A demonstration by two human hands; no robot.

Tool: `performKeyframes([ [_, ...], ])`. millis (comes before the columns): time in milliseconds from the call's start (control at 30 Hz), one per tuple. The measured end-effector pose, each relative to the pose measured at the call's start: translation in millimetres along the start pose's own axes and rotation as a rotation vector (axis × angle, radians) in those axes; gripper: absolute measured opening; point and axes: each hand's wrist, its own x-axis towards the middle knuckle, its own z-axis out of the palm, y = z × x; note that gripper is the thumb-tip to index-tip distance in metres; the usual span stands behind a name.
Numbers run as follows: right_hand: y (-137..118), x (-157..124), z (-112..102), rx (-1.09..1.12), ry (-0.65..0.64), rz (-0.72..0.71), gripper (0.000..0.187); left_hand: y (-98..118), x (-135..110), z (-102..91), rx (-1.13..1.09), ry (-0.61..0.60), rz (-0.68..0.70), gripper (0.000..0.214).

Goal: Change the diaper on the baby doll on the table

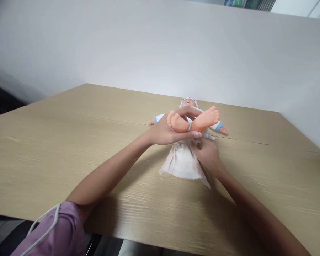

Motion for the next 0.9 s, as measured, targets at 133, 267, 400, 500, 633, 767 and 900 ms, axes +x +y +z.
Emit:
performKeyframes([
  [133,-21.4,-21.2,-27.7,0.024,0.117,0.149,0.064,-0.3,-1.6,7.2,-0.008,-0.020,-0.009,0.046],
  [267,-40.8,-17.8,-38.9,0.210,0.138,-0.009,0.066,-0.3,-4.5,16.8,0.034,-0.030,-0.007,0.045],
  [400,-32.5,-17.7,-45.2,0.184,0.128,-0.113,0.061,-1.1,-16.1,14.3,0.027,-0.095,0.036,0.042],
  [500,-11.2,-29.5,-53.8,0.093,0.055,-0.214,0.056,-8.0,-37.1,-0.6,0.054,-0.132,0.038,0.045],
  [633,21.8,-51.7,-65.4,0.005,-0.115,-0.411,0.037,-26.9,-80.8,-22.7,0.157,-0.272,0.005,0.048],
  [767,45.1,-65.2,-63.9,-0.105,-0.237,-0.619,0.039,-46.2,-121.8,-27.0,0.200,-0.406,-0.014,0.043],
  [900,52.0,-68.1,-57.8,-0.141,-0.300,-0.598,0.038,-58.2,-139.7,-22.0,0.255,-0.446,-0.018,0.051],
])
